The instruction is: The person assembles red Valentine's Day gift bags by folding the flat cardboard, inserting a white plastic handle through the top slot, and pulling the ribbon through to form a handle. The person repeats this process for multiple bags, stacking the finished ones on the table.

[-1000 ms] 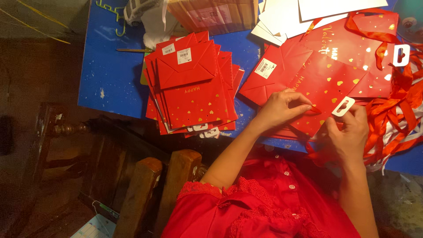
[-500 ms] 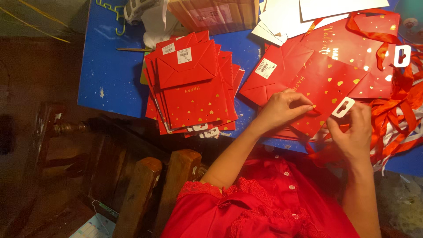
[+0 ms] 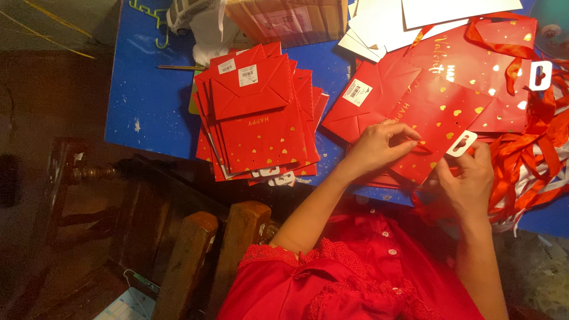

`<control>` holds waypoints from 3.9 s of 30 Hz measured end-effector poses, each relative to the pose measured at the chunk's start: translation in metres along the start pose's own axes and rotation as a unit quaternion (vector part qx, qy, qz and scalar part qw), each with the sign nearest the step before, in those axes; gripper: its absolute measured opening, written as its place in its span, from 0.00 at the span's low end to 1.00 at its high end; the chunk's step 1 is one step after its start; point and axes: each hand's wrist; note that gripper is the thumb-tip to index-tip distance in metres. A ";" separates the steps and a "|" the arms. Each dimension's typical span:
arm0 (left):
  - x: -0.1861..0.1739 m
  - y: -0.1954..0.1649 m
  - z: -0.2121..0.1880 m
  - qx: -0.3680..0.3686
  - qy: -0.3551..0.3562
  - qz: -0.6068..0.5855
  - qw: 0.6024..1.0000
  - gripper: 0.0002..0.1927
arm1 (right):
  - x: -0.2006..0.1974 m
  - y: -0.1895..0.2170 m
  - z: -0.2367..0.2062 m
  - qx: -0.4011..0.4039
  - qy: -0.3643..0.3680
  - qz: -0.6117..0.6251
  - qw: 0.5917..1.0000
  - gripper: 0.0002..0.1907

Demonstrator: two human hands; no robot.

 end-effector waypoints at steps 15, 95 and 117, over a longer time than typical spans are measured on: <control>-0.003 -0.005 -0.002 0.007 0.007 0.001 1.000 0.10 | 0.000 -0.008 -0.002 -0.012 -0.037 -0.005 0.999 0.08; 0.012 -0.002 -0.009 0.061 -0.037 0.090 0.993 0.09 | -0.002 -0.013 0.001 -0.011 -0.005 -0.010 1.000 0.10; 0.020 -0.002 -0.008 0.064 -0.082 0.113 0.988 0.08 | 0.003 -0.012 0.000 -0.026 -0.011 -0.032 0.999 0.10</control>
Point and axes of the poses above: each hand's wrist, its own z-axis towards the middle knuckle, its own x-axis out of the palm, y = z × x, and after that the axes turned 9 degrees about -x, right-handed
